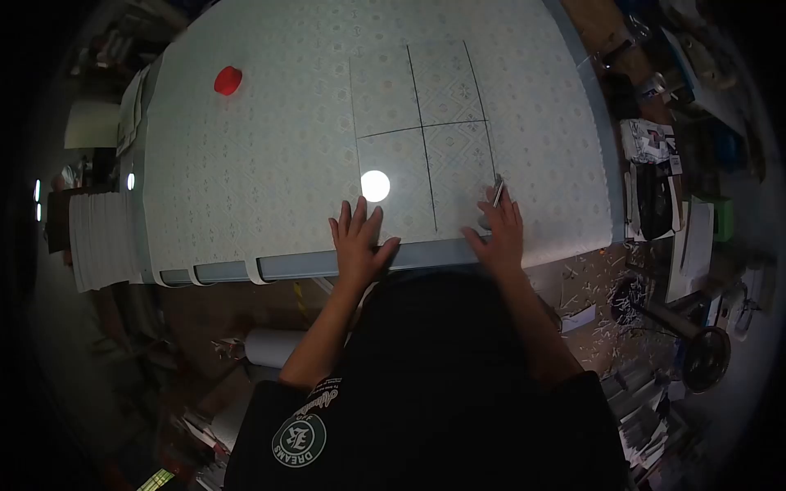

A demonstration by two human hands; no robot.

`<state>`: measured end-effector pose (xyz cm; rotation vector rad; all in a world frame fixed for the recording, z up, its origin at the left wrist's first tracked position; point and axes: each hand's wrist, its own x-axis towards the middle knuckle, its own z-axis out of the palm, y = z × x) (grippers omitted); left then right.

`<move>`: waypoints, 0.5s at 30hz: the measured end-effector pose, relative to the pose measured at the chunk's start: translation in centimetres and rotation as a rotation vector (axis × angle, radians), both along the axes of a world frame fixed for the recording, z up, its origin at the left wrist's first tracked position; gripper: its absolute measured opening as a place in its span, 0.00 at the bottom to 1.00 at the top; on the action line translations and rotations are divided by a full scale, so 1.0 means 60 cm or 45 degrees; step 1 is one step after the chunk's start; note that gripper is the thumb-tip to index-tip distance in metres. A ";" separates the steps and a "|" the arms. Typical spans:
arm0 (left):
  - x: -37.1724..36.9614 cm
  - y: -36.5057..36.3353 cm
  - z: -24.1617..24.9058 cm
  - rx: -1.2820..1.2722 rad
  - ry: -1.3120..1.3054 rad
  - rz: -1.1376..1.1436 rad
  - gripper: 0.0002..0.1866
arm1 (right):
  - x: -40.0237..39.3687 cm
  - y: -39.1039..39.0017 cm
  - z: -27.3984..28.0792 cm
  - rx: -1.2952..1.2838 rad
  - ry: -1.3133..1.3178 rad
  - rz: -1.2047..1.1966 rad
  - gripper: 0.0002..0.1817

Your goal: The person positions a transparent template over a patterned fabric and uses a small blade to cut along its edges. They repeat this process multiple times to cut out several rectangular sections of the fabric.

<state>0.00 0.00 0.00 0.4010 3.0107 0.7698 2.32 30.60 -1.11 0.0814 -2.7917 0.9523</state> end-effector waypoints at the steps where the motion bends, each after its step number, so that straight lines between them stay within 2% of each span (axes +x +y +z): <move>1: 0.001 0.000 -0.001 0.003 -0.002 0.000 0.36 | 0.002 0.001 -0.004 -0.006 -0.014 0.002 0.31; 15: 0.002 0.000 0.001 -0.005 0.019 -0.007 0.35 | 0.002 -0.002 0.003 0.007 -0.032 -0.012 0.30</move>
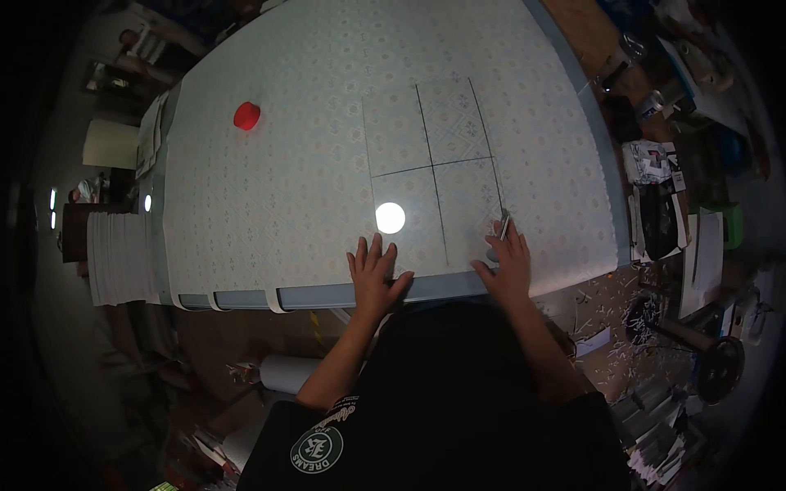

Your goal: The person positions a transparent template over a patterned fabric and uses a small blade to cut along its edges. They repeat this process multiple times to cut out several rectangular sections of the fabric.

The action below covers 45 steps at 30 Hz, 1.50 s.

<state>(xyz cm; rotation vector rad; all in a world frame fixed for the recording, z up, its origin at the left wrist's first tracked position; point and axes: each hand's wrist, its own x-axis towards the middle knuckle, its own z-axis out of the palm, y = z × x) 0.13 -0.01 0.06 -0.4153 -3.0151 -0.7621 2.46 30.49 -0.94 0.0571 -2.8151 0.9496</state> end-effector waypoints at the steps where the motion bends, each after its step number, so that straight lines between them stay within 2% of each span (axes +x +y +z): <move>1: 0.000 -0.001 -0.001 0.012 0.004 -0.003 0.35 | 0.000 0.000 -0.002 0.000 0.000 0.005 0.30; 18: 0.001 0.000 -0.001 0.005 -0.050 0.008 0.36 | -0.007 0.000 -0.014 -0.017 -0.007 0.003 0.32; 30: 0.003 -0.001 -0.013 0.019 0.035 -0.006 0.35 | 0.002 0.006 -0.023 -0.023 -0.004 0.036 0.33; 45: -0.008 -0.008 -0.007 0.075 0.034 -0.052 0.36 | 0.004 0.000 0.010 -0.017 -0.035 0.033 0.35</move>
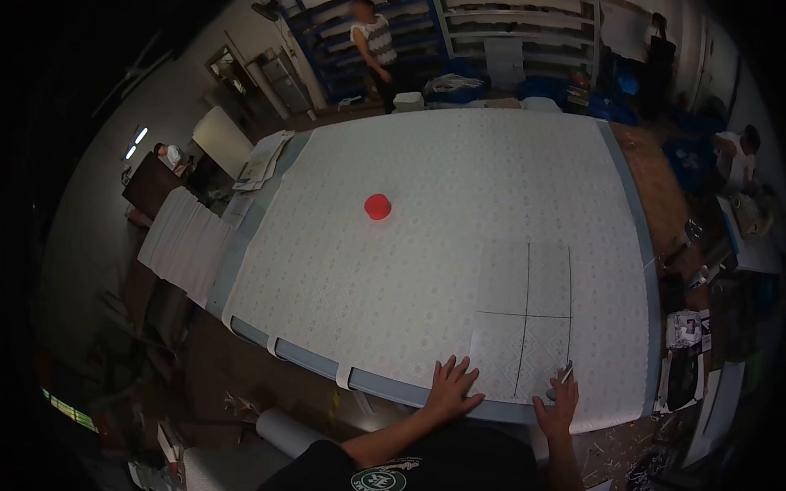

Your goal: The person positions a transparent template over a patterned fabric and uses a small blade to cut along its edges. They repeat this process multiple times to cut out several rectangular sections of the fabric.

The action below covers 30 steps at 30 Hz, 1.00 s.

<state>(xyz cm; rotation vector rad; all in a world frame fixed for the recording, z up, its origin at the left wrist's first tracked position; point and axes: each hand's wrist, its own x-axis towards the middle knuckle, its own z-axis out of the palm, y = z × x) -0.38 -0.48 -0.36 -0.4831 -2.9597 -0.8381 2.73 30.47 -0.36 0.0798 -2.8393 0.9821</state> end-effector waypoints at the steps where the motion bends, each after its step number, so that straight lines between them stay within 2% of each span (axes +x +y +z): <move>1: -0.005 -0.002 0.005 0.011 -0.006 -0.002 0.36 | 0.001 0.000 0.000 0.011 -0.006 -0.002 0.35; 7: -0.026 -0.017 0.003 0.087 0.046 -0.142 0.38 | 0.004 0.000 -0.006 0.074 0.055 -0.039 0.35; 15: -0.025 -0.018 0.012 0.070 0.070 -0.116 0.40 | 0.003 -0.006 -0.007 0.035 0.124 -0.069 0.36; 25: -0.024 -0.011 0.031 0.035 0.025 -0.090 0.39 | -0.006 -0.006 0.013 0.035 0.010 -0.046 0.35; 30: -0.020 -0.004 0.030 -0.042 -0.015 -0.040 0.41 | -0.010 0.014 0.011 -0.012 -0.115 0.058 0.36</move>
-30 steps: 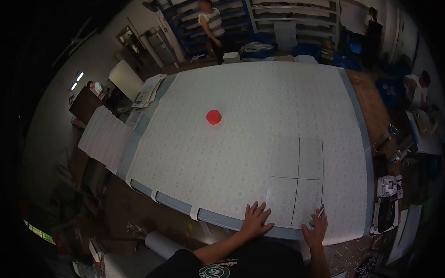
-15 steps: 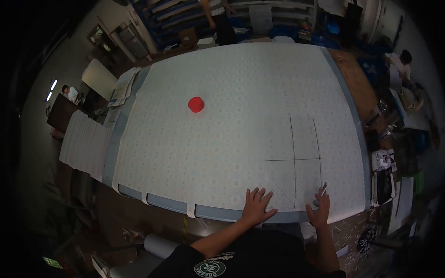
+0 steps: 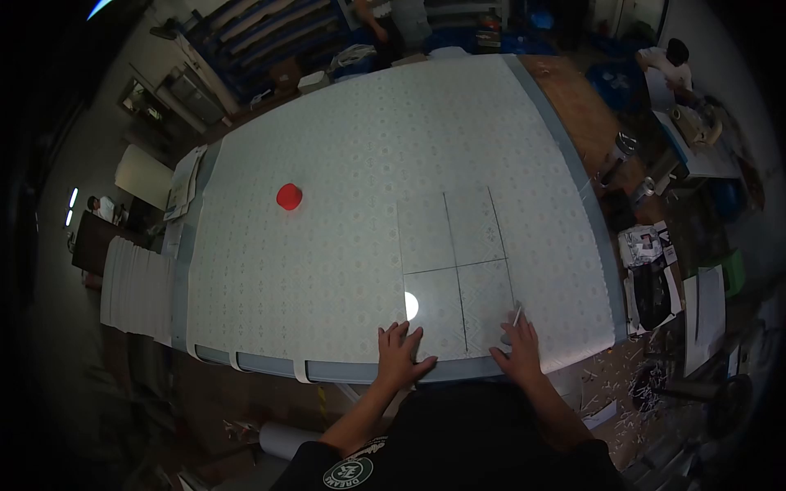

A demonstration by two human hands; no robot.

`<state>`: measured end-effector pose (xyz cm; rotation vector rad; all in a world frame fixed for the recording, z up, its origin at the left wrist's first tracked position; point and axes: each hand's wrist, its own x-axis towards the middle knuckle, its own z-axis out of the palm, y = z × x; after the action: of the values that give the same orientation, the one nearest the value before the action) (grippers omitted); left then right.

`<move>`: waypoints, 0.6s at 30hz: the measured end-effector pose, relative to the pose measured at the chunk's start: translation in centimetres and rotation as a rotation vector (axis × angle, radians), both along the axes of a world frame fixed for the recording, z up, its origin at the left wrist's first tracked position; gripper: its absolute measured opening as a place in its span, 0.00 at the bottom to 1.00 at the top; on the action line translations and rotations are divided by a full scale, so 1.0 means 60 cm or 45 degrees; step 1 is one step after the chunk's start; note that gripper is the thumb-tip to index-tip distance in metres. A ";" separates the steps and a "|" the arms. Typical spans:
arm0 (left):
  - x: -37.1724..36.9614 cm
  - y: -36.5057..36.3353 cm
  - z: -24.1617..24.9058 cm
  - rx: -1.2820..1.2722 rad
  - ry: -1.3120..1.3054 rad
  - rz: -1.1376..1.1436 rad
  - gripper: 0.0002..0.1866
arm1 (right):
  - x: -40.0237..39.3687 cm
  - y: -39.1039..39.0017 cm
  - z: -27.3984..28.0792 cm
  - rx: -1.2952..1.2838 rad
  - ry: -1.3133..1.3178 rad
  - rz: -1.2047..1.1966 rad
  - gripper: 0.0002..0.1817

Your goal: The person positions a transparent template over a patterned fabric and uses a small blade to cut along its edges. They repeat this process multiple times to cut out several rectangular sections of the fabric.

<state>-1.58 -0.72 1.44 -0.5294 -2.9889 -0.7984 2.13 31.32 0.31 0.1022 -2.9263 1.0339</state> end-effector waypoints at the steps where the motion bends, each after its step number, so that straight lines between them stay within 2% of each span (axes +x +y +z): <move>1: -0.001 0.004 0.003 -0.008 -0.017 0.010 0.41 | -0.005 0.005 0.002 -0.008 -0.017 0.010 0.36; 7: 0.008 0.012 0.000 -0.044 -0.029 0.070 0.42 | -0.005 0.018 0.009 -0.057 -0.108 0.094 0.35; 9: 0.004 0.012 -0.009 -0.045 -0.030 0.083 0.42 | -0.006 0.021 -0.007 -0.007 0.031 0.146 0.33; 18: 0.010 0.008 -0.007 -0.061 -0.049 0.065 0.43 | -0.008 0.020 0.004 -0.015 0.046 0.167 0.30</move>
<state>-0.97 -0.22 0.99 -0.4415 -3.0503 -0.7434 1.65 32.51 0.58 0.3136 -2.9139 1.0540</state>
